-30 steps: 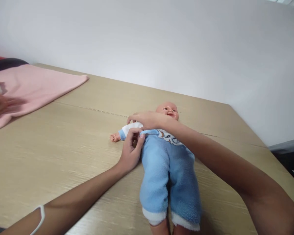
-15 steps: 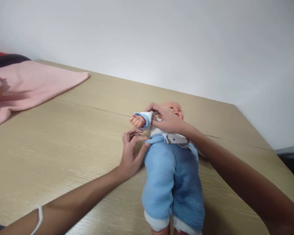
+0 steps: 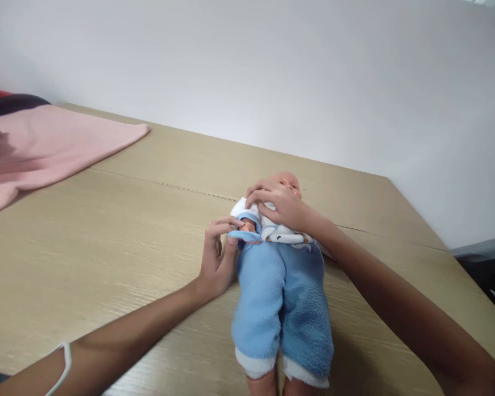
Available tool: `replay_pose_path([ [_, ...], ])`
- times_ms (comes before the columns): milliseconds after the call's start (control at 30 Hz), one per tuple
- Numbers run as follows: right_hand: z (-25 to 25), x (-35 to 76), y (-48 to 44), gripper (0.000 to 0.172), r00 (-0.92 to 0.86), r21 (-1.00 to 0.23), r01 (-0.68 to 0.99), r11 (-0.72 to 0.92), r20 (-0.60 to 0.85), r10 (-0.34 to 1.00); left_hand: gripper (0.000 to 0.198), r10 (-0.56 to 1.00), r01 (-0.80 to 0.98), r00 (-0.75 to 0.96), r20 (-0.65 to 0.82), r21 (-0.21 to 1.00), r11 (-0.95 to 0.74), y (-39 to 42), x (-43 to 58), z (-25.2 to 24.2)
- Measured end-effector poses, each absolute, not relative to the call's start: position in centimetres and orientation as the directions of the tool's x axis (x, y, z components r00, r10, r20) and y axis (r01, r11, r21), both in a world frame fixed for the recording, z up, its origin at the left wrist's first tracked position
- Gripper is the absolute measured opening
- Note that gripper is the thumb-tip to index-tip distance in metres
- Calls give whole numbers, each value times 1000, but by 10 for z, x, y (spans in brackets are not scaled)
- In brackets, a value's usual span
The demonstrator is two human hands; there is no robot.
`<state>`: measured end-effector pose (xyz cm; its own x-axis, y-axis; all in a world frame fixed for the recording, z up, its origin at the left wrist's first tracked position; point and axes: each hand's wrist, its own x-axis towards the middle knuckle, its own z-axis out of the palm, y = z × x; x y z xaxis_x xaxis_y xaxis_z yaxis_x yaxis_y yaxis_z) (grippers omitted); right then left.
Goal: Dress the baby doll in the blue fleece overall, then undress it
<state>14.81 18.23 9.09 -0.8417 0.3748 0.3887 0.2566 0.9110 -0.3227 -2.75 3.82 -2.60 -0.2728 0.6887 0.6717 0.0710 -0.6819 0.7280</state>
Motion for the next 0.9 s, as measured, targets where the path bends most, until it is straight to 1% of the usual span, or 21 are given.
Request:
replay_pose_path([
  [67,102,154,172,26,-822,-405,300,864,350,450,13,760,8,-348,549,812,-583,40,-26,-23],
  [100,107,159,165,25,-816,-452,334,827,301,493,16,786,-27,-382,486,845,-535,41,-24,-21],
  [167,114,168,150,30,-812,-534,400,745,170,558,25,824,-85,-415,387,885,-458,44,-22,-16],
  [233,112,177,137,35,-794,-582,451,676,84,602,31,836,-92,-428,344,903,-419,48,-23,-11],
  [300,102,182,130,34,-729,-626,474,619,115,674,34,843,-62,-422,335,916,-395,51,-26,-6],
  [367,86,182,130,33,-638,-718,437,541,177,750,33,862,-58,-390,325,925,-375,57,-31,-4],
  [433,71,180,136,34,-574,-821,338,461,209,792,32,888,-103,-352,296,931,-351,66,-36,-5],
  [500,58,176,144,37,-541,-882,245,402,220,811,34,925,-195,-321,205,941,-277,79,-41,-9],
  [600,45,171,151,41,-509,-928,172,331,204,836,42,970,-307,-242,30,946,-105,98,-45,-16],
  [667,39,169,153,44,-485,-948,134,290,192,853,48,981,-321,-192,-25,946,-39,105,-48,-19],
  [767,31,168,154,48,-443,-965,90,246,182,878,49,985,-289,-169,-13,957,-37,106,-53,-18],
  [900,24,167,157,51,-412,-979,35,201,169,895,45,991,-252,-131,12,967,-45,104,-60,-13],
])
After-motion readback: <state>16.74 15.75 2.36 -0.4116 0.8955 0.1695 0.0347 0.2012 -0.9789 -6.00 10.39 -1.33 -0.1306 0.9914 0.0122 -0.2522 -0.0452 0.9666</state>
